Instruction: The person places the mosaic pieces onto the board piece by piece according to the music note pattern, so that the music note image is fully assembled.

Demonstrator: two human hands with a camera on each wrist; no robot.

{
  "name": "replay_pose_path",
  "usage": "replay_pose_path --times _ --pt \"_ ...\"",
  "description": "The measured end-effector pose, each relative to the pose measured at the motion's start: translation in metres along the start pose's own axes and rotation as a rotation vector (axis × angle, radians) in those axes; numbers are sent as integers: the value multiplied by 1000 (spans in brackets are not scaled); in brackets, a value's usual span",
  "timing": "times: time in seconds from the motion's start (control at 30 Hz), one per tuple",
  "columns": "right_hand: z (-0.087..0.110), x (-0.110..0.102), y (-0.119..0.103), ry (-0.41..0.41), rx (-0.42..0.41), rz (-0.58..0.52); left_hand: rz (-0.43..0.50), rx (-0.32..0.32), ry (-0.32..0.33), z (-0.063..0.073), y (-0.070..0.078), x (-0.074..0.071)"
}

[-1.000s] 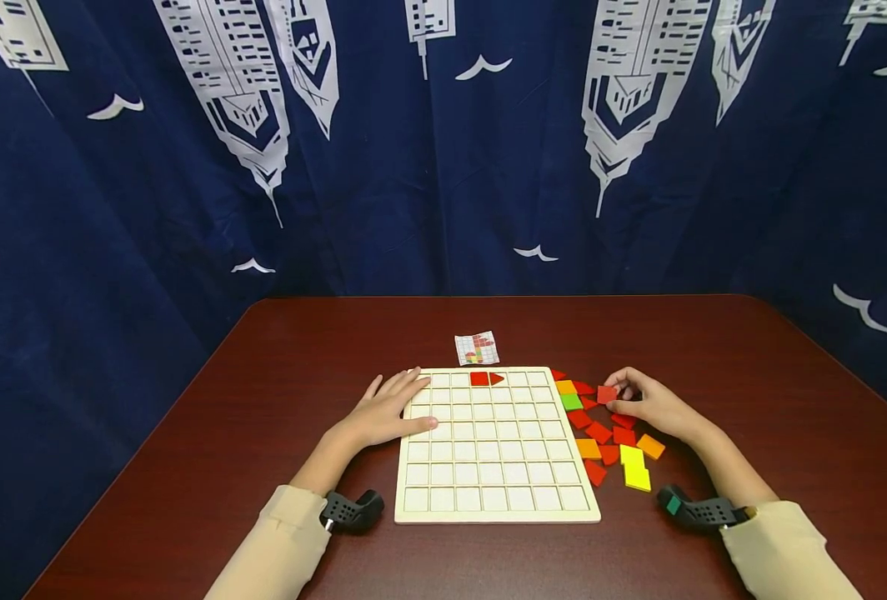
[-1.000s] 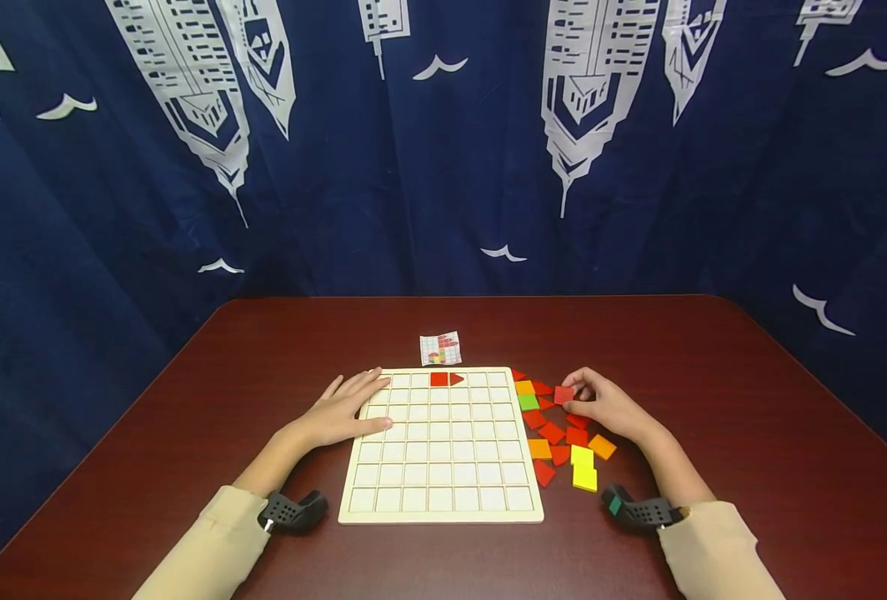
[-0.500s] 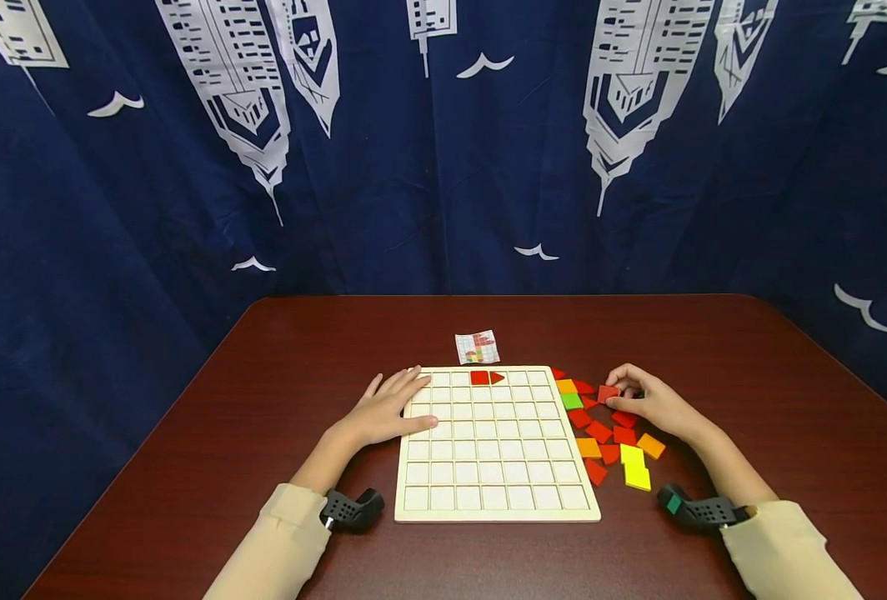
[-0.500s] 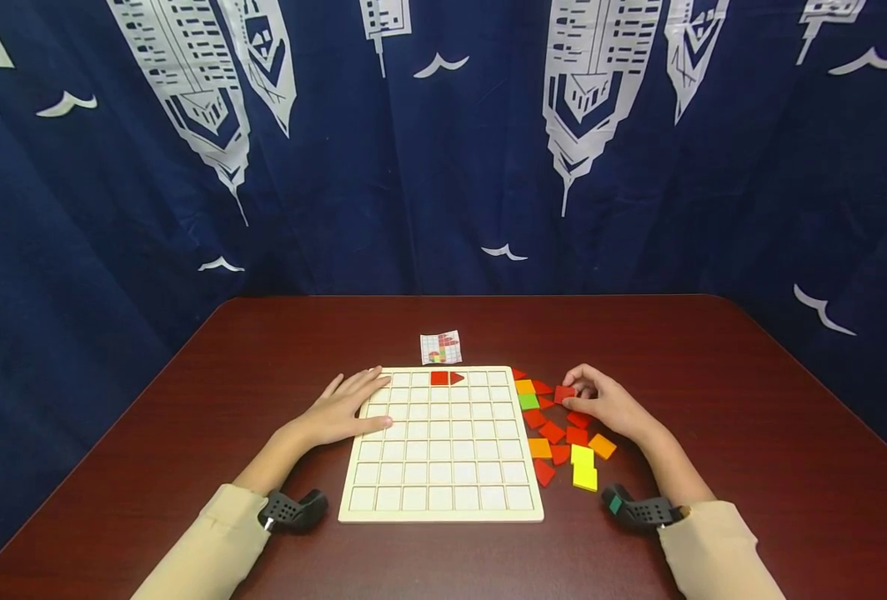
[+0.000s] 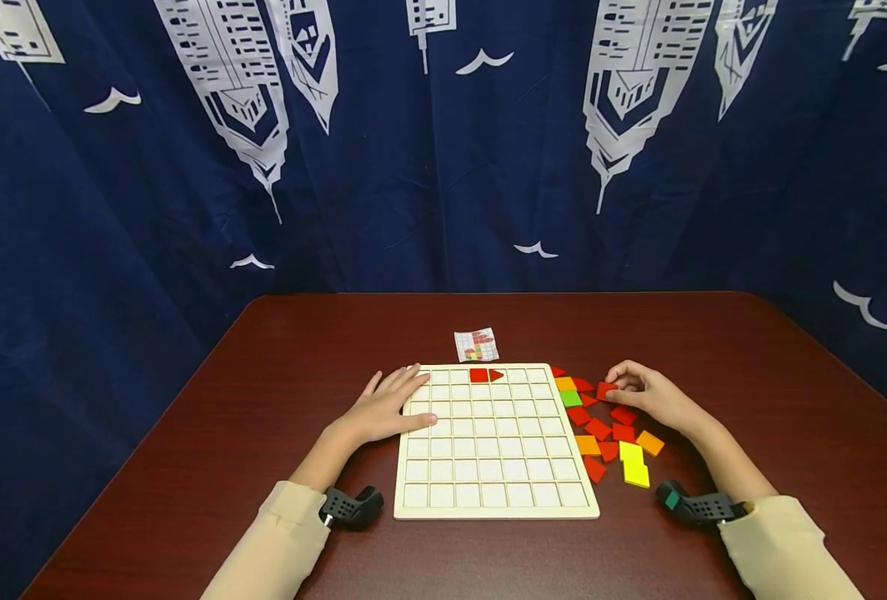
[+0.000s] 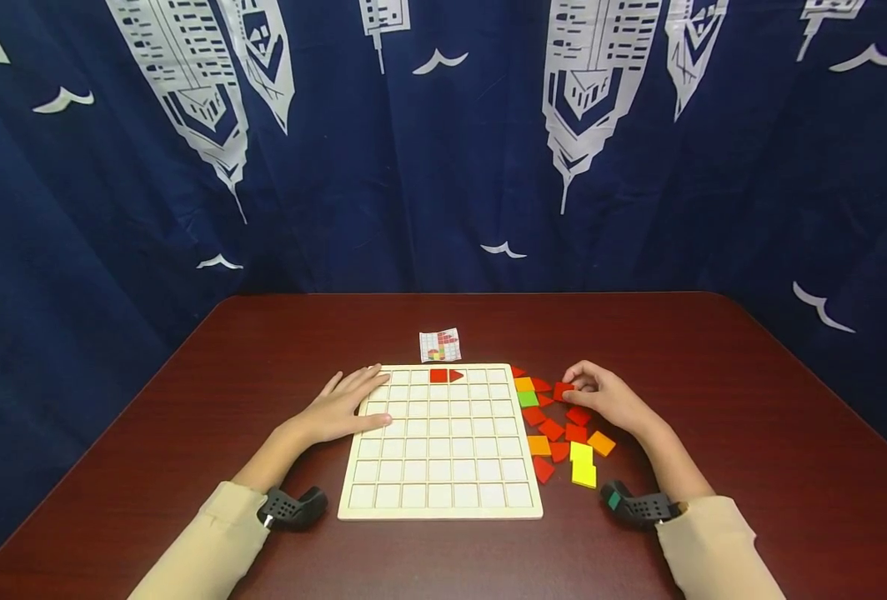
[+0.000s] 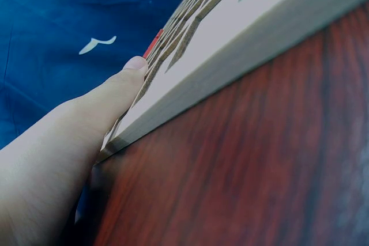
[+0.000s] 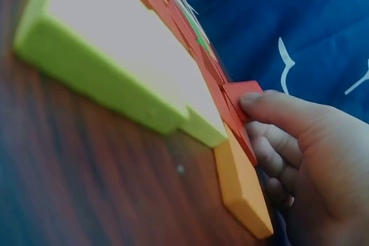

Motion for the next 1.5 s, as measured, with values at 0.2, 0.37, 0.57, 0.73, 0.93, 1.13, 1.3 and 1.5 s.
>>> replay_pose_path --times 0.2,0.37,0.57,0.73,0.93,1.13,1.3,1.5 --pt "-5 -4 -3 41 50 57 -8 -3 7 -1 -1 -1" --pt "-13 -3 -14 62 54 109 -7 -5 11 -1 -1 -3" --pt "-19 7 -34 70 61 89 -8 -9 9 -1 -2 -3" --pt "-27 25 -50 46 48 14 -8 -6 13 1 -2 -4" --pt "-39 47 -66 21 41 -63 -3 -1 9 1 -2 -4" --pt "-47 63 -80 20 33 -63 8 -3 10 0 -1 -4" --pt "-52 75 -89 20 22 -88 -7 -5 7 0 -1 -2" --pt "-57 87 -100 22 13 -103 -5 -7 6 -1 -1 -1"
Point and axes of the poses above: each hand's wrist, its own z-axis away from the middle knuckle, its own x-axis out of the palm, y = z × x, the point moved 10 cm from there along -z, towards the middle knuckle, and after that the axes turned 5 degrees about -x, right-handed, at the moved point
